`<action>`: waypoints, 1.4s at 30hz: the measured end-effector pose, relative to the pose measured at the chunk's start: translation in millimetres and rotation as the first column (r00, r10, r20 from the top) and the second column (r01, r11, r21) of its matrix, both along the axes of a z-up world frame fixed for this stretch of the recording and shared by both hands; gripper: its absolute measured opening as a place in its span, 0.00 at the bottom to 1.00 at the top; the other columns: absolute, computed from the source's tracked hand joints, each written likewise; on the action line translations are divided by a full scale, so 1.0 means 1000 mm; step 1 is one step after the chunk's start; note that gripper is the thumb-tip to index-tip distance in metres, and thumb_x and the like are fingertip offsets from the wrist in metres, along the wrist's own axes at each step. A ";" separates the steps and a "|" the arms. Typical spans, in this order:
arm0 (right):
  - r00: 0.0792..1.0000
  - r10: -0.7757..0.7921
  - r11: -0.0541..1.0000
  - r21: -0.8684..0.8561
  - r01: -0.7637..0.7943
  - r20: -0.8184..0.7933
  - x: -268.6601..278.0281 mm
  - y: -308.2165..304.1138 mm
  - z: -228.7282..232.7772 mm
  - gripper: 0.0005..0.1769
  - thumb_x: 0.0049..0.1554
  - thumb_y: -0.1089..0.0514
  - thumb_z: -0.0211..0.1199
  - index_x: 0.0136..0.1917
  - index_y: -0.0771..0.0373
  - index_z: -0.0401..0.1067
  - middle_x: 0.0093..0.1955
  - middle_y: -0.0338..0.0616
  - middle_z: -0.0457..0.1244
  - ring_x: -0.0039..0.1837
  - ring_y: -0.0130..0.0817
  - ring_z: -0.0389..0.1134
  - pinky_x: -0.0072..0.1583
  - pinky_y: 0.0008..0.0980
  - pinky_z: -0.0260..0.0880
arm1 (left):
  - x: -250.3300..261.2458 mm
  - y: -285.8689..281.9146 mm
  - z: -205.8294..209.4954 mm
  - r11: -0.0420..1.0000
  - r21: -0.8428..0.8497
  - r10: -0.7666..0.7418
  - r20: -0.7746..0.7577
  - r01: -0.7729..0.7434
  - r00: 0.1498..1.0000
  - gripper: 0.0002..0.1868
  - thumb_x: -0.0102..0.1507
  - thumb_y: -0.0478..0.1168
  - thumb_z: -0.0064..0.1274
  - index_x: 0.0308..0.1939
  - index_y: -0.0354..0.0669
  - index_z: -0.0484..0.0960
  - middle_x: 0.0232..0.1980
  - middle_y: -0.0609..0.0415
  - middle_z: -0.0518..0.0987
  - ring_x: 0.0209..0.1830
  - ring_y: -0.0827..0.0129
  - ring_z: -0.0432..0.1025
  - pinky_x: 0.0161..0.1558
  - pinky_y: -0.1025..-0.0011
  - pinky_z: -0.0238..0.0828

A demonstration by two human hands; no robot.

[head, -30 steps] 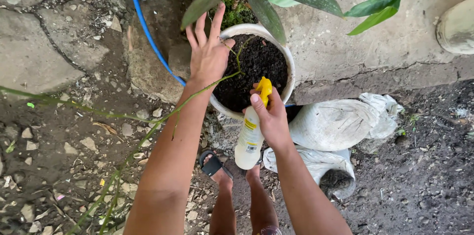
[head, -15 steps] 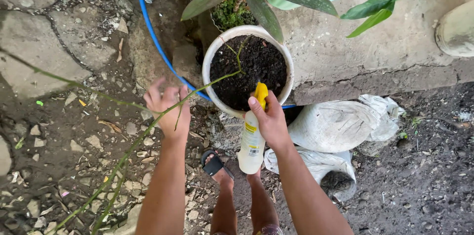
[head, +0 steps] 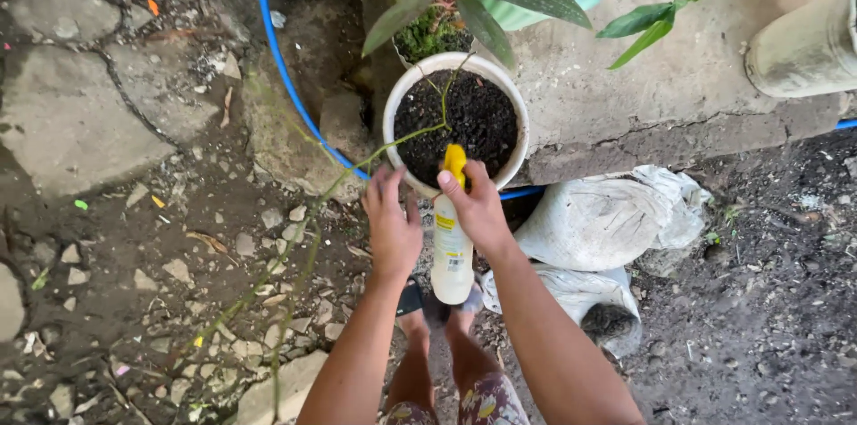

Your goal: Digging soil with a trowel to fill a container and then treating potted plants using a spray bottle.

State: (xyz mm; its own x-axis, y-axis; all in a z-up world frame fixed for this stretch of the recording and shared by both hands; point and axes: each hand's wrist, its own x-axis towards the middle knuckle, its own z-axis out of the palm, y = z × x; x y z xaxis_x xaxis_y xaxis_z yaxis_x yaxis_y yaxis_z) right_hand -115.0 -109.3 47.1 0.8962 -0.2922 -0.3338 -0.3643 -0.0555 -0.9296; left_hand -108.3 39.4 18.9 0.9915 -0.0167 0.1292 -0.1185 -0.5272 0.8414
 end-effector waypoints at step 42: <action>0.898 -0.019 0.999 0.047 -0.001 0.440 0.046 -0.005 0.084 0.22 0.65 0.45 0.64 0.59 0.66 0.70 0.56 0.46 0.59 0.56 0.31 0.65 0.58 0.31 0.69 | 0.013 0.012 0.005 0.978 -0.181 -0.162 -0.324 0.107 0.932 0.22 0.67 0.41 0.53 0.64 0.37 0.75 0.62 0.35 0.77 0.64 0.45 0.71 0.64 0.56 0.65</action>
